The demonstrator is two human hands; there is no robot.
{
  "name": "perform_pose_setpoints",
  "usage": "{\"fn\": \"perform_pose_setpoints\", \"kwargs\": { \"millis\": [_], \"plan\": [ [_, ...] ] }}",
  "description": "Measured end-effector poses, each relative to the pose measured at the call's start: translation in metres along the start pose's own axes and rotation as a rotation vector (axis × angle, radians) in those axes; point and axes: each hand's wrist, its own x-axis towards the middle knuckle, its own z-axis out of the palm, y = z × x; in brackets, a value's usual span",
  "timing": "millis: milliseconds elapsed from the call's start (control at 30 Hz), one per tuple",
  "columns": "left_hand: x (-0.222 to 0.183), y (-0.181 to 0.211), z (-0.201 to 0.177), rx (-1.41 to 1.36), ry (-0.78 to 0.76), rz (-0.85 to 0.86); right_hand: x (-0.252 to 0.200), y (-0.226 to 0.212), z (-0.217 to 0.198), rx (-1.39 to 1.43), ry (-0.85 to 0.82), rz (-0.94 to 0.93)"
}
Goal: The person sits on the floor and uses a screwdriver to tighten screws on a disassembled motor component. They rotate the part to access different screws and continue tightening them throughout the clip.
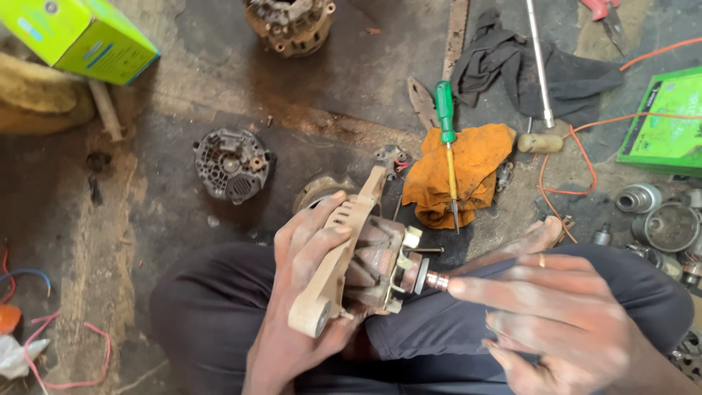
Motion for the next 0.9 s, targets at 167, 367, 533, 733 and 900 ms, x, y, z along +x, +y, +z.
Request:
{"fn": "perform_pose_setpoints", "kwargs": {
  "millis": [167, 367, 533, 733, 900],
  "plan": [
    [0.0, 0.002, 0.001, -0.002, 0.014, -0.008, 0.008, 0.007, 0.014, -0.078, -0.094, -0.142],
    [-0.001, 0.002, 0.002, -0.047, 0.02, -0.038, -0.013, 0.006, 0.015, -0.014, -0.003, -0.135],
    [-0.003, 0.001, 0.0, -0.027, 0.034, -0.012, -0.038, 0.021, 0.002, 1.094, 0.188, 0.447],
    [0.0, -0.001, 0.001, 0.006, 0.045, 0.03, -0.052, 0.064, 0.002, 1.897, 0.314, 0.331],
    [-0.002, 0.001, 0.002, 0.003, 0.039, 0.01, -0.035, 0.053, 0.003, 1.827, 0.316, 0.351]
  ]
}}
